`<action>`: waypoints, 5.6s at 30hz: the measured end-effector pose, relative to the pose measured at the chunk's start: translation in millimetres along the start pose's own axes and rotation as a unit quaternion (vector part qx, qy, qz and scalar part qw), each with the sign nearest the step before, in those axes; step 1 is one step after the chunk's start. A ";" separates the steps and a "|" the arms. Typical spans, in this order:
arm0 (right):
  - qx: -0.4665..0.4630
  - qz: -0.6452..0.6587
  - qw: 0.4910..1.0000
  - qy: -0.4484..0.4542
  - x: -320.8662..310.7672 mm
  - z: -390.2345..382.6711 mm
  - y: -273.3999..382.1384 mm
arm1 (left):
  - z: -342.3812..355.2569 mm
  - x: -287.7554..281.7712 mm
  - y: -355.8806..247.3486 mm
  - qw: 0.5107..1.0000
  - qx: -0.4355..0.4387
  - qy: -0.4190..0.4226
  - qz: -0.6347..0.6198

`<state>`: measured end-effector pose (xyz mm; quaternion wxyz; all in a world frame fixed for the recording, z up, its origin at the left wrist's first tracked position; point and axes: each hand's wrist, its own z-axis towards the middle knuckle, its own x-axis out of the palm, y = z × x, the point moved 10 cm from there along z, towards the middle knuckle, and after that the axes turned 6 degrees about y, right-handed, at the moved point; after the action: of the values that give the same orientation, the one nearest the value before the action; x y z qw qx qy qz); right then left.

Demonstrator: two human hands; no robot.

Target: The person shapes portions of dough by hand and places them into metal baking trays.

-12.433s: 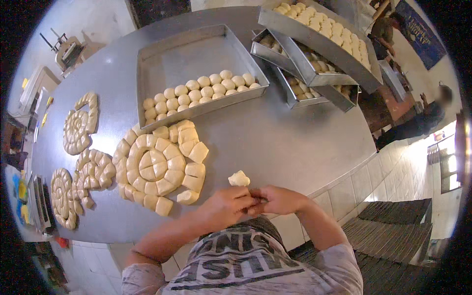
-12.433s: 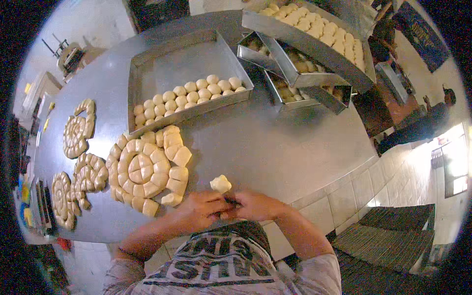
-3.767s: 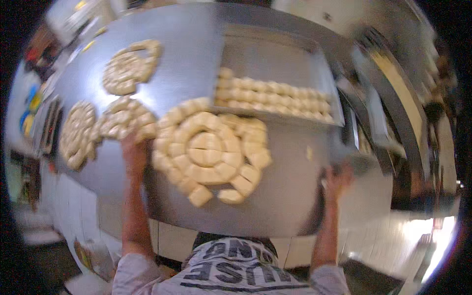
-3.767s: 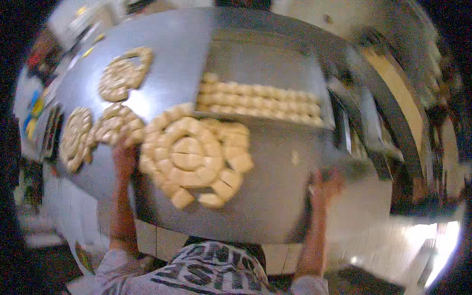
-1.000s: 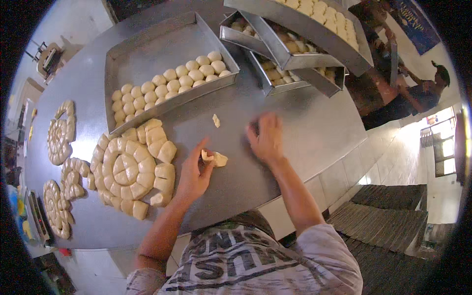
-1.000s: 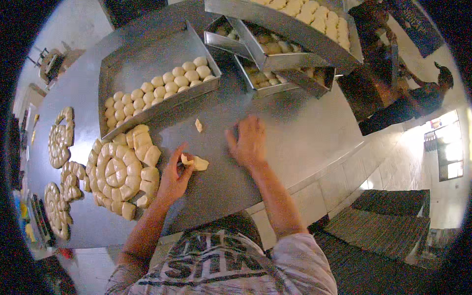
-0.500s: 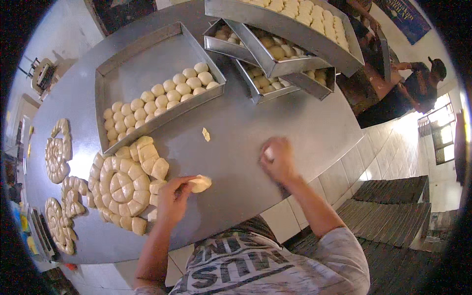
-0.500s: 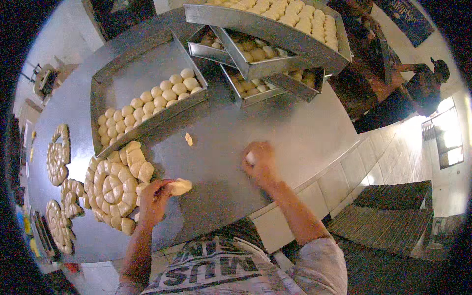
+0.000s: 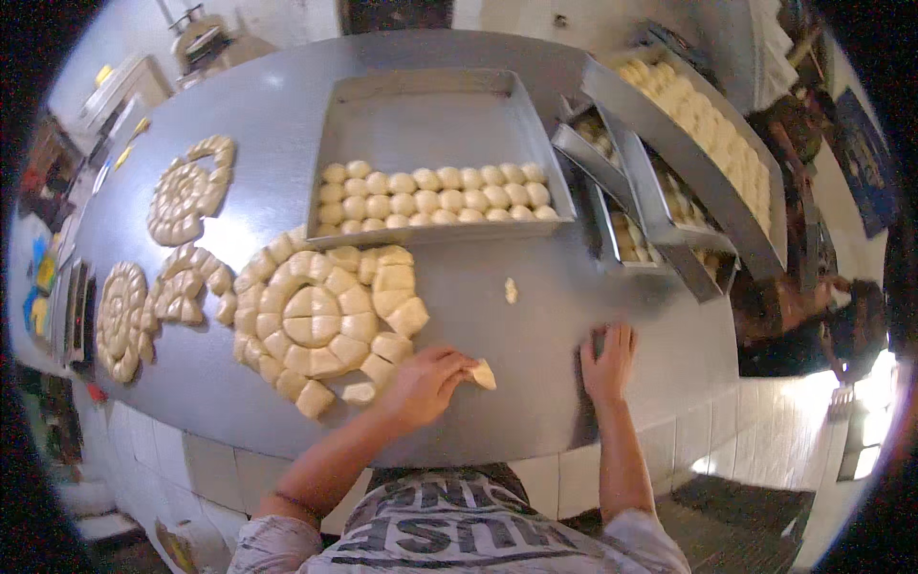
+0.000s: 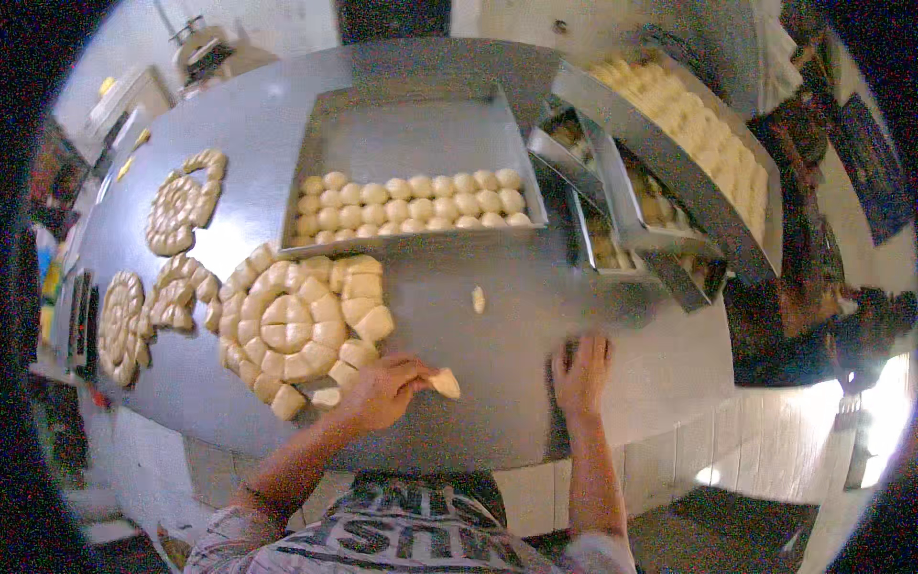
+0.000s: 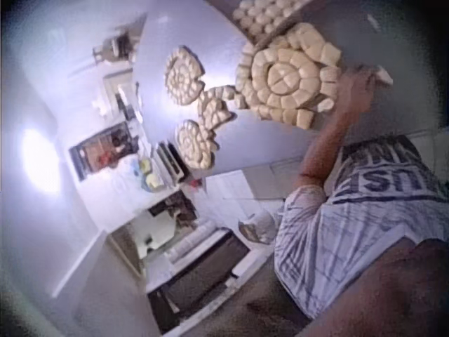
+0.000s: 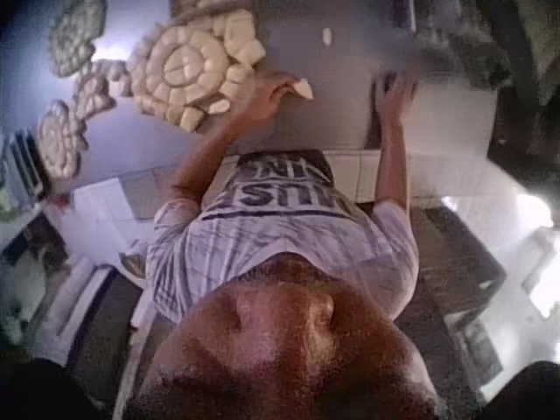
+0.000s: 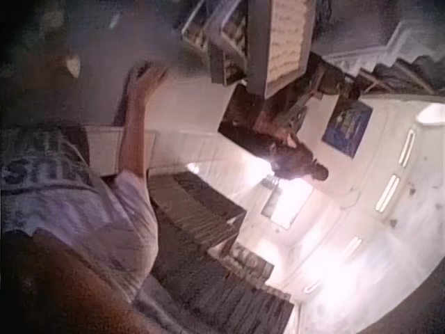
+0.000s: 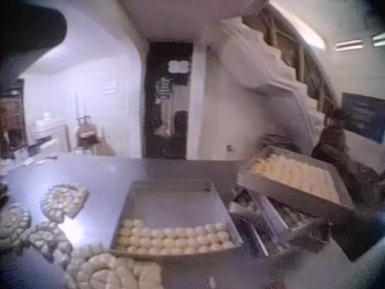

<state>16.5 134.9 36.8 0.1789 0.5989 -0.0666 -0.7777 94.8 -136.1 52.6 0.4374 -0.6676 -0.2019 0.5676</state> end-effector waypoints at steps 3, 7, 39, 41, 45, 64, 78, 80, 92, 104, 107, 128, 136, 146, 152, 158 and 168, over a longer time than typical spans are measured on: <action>0.024 0.017 0.999 0.039 -19.4 -25.3 -23.2 | -42.9 -65.1 -6.5 0.996 -0.036 -0.087 -0.008; 0.201 0.547 0.808 0.089 -12.4 38.5 -18.1 | -134.4 -121.2 67.7 0.872 -0.155 -0.244 -0.395; -0.004 -0.134 0.990 0.035 -19.2 -28.1 -17.4 | 95.3 -34.8 -38.4 0.981 0.156 -0.092 0.068; 0.146 -0.026 0.988 -0.049 -23.8 4.7 -46.6 | 128.8 9.2 -25.6 0.977 0.105 -0.075 0.172; 0.010 0.051 0.995 0.080 12.8 -45.1 -1.1 | 146.9 31.6 20.0 0.983 -0.006 0.013 0.183; -0.083 0.027 0.996 -0.020 -30.6 -17.0 -30.6 | 18.1 24.7 -2.5 0.967 -0.016 -0.139 0.214; -0.076 0.436 0.889 -0.119 39.6 295.3 153.6 | 33.4 29.1 -27.8 0.970 0.073 -0.157 0.170; -0.138 0.263 0.955 0.006 132.2 293.5 200.0 | 33.0 34.8 -11.2 0.979 0.026 -0.120 0.160; -0.204 0.613 0.732 0.218 -185.2 48.8 25.5 | 53.4 25.2 -0.4 0.979 -0.098 -0.176 -0.030; 0.279 0.013 0.960 -0.002 -152.4 244.9 -540.9 | 335.0 14.7 -12.9 0.868 -0.205 -0.383 -0.240; 0.306 -0.009 0.951 0.031 -121.3 279.6 -541.1 | 372.6 34.9 -49.9 0.869 -0.041 -0.238 -0.432; 0.302 0.067 0.951 0.002 -159.0 333.5 -554.8 | 355.5 48.0 -38.7 0.788 -0.082 -0.369 -0.486; 0.311 0.133 0.940 -0.033 -184.4 287.1 -536.3 | 333.7 52.7 -60.8 0.784 -0.122 -0.368 -0.485; 0.365 0.136 0.918 -0.069 -215.4 251.2 -520.0 | 340.5 40.5 -63.6 0.777 -0.167 -0.316 -0.518; 0.385 0.133 0.910 -0.076 -232.1 245.0 -502.5 | 338.1 37.3 -36.3 0.825 -0.200 -0.287 -0.443; 0.411 0.117 0.901 -0.075 -251.2 233.3 -494.6 | 337.9 15.0 -74.6 0.782 -0.255 -0.305 -0.480; 0.397 0.123 0.904 -0.097 -237.5 235.6 -476.5 | 330.8 41.6 28.0 0.892 -0.354 -0.265 -0.091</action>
<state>-251.3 635.6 165.4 0.0129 0.5292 -0.4599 -0.7129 -209.3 -1.9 14.6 0.1520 -0.5822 -0.5575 0.5720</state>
